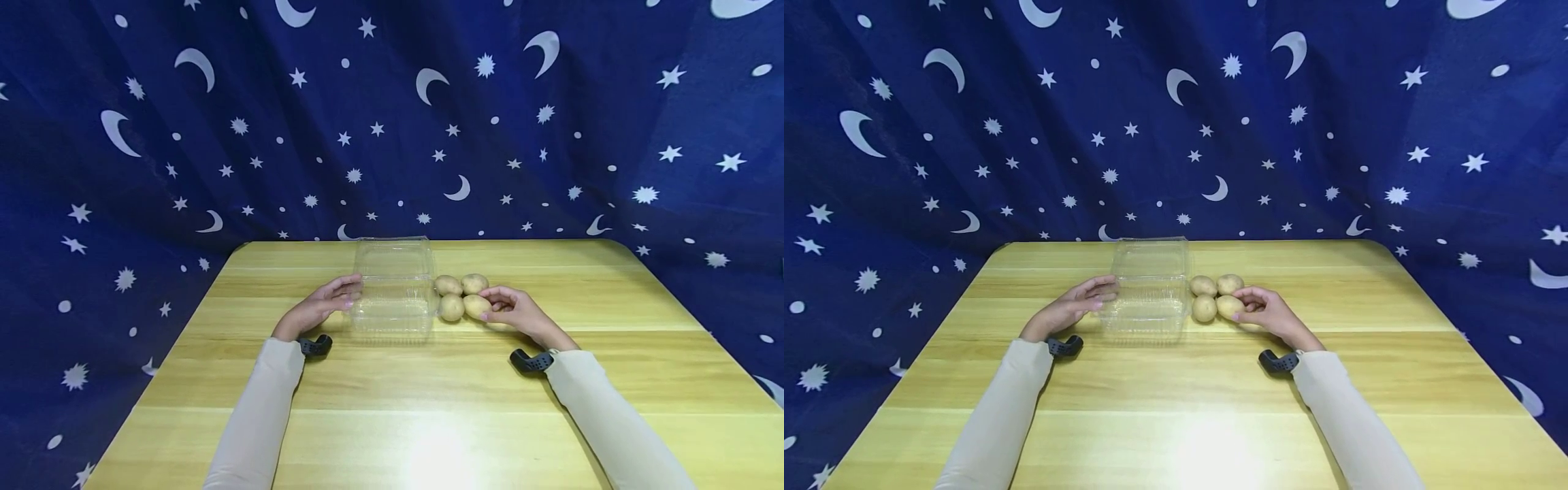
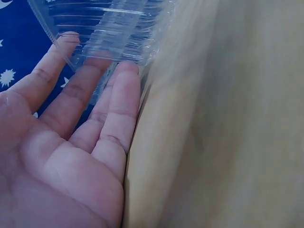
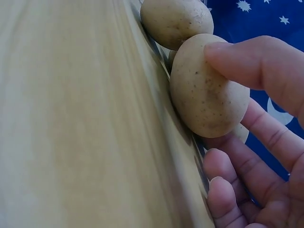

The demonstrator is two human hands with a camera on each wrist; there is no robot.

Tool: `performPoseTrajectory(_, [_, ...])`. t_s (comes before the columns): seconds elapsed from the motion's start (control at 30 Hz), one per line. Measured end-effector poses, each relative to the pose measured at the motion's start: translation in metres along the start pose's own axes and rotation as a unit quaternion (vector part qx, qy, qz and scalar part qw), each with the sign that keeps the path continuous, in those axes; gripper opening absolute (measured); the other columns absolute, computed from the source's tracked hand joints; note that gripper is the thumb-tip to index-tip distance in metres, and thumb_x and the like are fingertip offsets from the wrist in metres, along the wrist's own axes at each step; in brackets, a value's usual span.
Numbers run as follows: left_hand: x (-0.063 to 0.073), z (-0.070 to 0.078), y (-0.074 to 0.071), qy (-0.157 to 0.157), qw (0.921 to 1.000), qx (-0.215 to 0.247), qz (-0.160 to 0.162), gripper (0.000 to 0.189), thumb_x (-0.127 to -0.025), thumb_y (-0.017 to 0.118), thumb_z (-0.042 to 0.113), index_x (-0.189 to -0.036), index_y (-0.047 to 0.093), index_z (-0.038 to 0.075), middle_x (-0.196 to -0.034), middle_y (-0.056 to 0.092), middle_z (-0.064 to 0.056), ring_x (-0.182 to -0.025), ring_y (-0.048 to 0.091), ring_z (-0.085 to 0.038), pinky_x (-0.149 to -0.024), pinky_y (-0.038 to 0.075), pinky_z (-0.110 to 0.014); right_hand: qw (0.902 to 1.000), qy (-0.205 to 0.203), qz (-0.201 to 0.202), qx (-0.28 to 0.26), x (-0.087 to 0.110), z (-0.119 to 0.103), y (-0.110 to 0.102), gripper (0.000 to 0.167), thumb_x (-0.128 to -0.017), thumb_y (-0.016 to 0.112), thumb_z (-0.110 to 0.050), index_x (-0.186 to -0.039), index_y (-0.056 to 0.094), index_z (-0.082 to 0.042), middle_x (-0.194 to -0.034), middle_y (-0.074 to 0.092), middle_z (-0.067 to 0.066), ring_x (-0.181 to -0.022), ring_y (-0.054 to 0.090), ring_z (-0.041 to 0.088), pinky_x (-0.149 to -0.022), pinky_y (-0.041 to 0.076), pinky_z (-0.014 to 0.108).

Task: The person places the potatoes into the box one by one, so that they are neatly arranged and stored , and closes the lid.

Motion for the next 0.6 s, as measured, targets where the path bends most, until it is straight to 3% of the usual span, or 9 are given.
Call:
performPoseTrajectory(0.27, [0.0027,0.0005,0.0002,-0.008,0.9999,0.006,0.011,0.082,-0.099,0.066,-0.001,-0.169,0.024,-0.006,-0.174,0.025,-0.028,-0.16,0.024,-0.049,-0.113,0.046,-0.025,0.9999,0.007,0.003,-0.015,0.0016,0.0014,0.0002,0.053,-0.094,0.081,-0.003,-0.14,0.061,0.012,-0.112,0.065,0.009,-0.096,0.058,0.014,-0.08,0.051,0.021])
performPoseTrajectory(0.47, [0.0027,0.0016,0.0011,-0.006,0.9998,-0.012,0.014,0.087,-0.097,0.071,0.001,-0.169,0.024,-0.004,-0.174,0.025,-0.027,-0.16,0.025,-0.047,-0.128,0.031,-0.045,0.9996,0.002,0.01,-0.025,0.0036,0.0014,-0.0007,0.052,-0.095,0.08,-0.002,-0.141,0.06,0.012,-0.114,0.066,0.006,-0.098,0.057,0.012,-0.083,0.052,0.02])
performPoseTrajectory(0.6, [0.0013,0.0005,0.0,-0.003,0.9996,-0.015,0.023,0.089,-0.094,0.072,-0.001,-0.169,0.023,-0.005,-0.175,0.024,-0.027,-0.16,0.025,-0.047,-0.131,0.023,-0.055,0.999,-0.005,0.013,-0.042,0.0045,0.0022,-0.0024,0.053,-0.096,0.077,-0.001,-0.143,0.058,0.014,-0.116,0.067,0.0,-0.1,0.059,0.011,-0.085,0.053,0.019])
Point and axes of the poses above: each hand's wrist, its own x-axis away from the middle knuckle, its own y-axis out of the palm, z = x × y, the point moved 8 cm from there along -x, towards the middle knuckle
